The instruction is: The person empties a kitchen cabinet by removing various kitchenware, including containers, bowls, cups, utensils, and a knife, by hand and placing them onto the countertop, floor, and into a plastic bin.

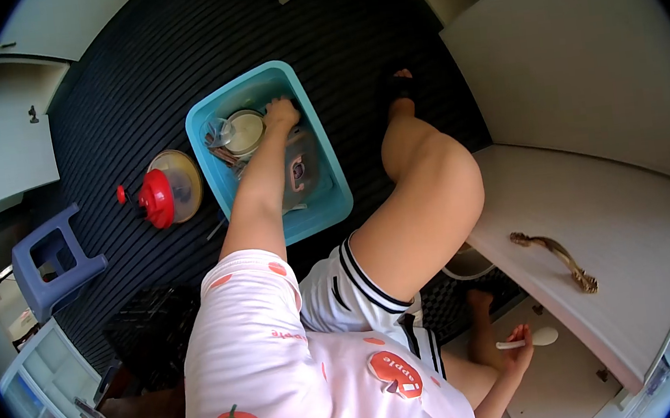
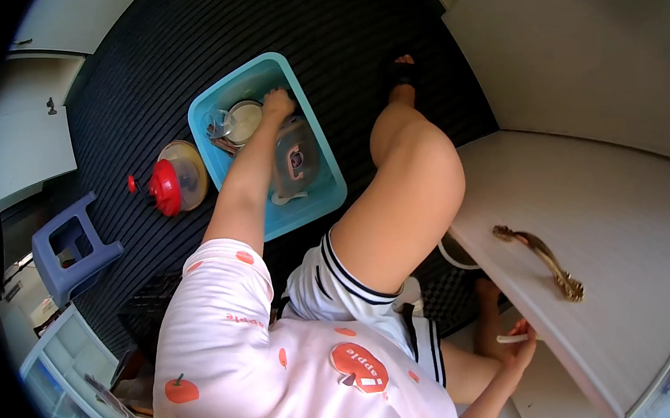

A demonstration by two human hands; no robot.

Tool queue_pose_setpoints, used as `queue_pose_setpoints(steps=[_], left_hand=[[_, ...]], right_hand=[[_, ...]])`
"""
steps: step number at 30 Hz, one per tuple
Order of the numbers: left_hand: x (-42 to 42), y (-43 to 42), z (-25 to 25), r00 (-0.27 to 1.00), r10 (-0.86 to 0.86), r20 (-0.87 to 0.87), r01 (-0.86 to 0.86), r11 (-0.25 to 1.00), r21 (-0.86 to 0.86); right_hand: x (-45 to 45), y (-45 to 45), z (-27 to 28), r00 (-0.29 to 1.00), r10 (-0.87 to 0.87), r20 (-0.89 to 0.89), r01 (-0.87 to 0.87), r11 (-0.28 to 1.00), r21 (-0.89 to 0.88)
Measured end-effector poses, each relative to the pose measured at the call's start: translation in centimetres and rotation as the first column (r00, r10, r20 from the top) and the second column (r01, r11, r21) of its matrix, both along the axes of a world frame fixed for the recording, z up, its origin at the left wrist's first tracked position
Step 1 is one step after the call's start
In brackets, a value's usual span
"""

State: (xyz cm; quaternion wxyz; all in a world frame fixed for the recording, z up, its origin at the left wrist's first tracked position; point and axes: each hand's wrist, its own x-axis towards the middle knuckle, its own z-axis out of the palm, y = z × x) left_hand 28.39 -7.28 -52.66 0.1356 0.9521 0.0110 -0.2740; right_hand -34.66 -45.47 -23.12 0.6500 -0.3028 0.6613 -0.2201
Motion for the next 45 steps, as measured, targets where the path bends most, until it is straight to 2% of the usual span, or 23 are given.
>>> queue_pose_setpoints(steps=[1,4,5,8,9,12,17,24,29,35,39,41,45], left_hand=[[0.4,-0.5,0.0,0.996,0.042,-0.085,-0.038,0.998,0.039],[1.7,-0.5,-3.6,0.985,0.062,-0.163,-0.050,0.996,0.073],[2.5,-0.3,-3.5,0.954,-0.059,-0.293,0.099,0.988,0.121],[1.4,-0.9,-2.0,0.944,-0.186,-0.273,0.254,0.937,0.240],[1.4,-1.0,-2.2,0.948,-0.190,-0.257,0.257,0.931,0.261],[1.5,-1.0,-4.0,0.954,-0.199,-0.225,0.263,0.915,0.305],[1.0,-1.2,-3.5,0.957,-0.228,-0.178,0.276,0.902,0.332],[0.1,-0.2,-2.2,0.985,-0.173,-0.016,0.173,0.977,0.126],[-0.2,0.3,0.4,0.977,-0.215,0.015,0.214,0.975,0.053],[-0.1,0.5,3.5,0.989,-0.141,0.044,0.143,0.988,-0.054],[-1.4,1.5,5.1,0.958,-0.025,0.286,0.115,0.945,-0.305],[-2.7,1.9,7.6,0.909,0.035,0.416,0.148,0.905,-0.400],[-5.6,2.9,12.4,0.792,0.260,0.553,0.153,0.792,-0.591]], right_hand=[[-0.6,-0.2,-0.2,1.000,0.008,-0.019,-0.008,1.000,-0.010],[-0.5,-0.2,0.4,0.999,0.046,0.000,-0.046,0.999,0.001],[-0.9,-0.8,-0.1,0.997,0.080,0.012,-0.080,0.997,0.013],[-1.1,-1.1,-1.0,0.996,0.088,-0.033,-0.089,0.996,-0.023],[-0.4,-1.0,-0.9,0.997,0.037,-0.075,-0.039,0.999,-0.027],[1.9,-0.4,-0.5,0.991,0.051,-0.120,-0.056,0.998,-0.040],[1.4,-1.1,-1.2,0.990,0.026,-0.138,-0.041,0.993,-0.107],[0.5,-1.1,-0.8,0.990,0.116,-0.079,-0.123,0.988,-0.089],[0.6,-0.8,-0.9,0.994,0.086,-0.070,-0.090,0.995,-0.051],[0.6,0.0,-1.4,0.999,0.011,-0.041,-0.013,0.999,-0.034],[-0.4,0.4,-2.0,1.000,-0.008,0.021,0.008,1.000,-0.030],[-1.1,0.3,-2.6,1.000,-0.024,0.012,0.024,0.999,-0.041],[-1.6,0.7,-3.2,0.998,-0.052,0.034,0.054,0.998,-0.041]])
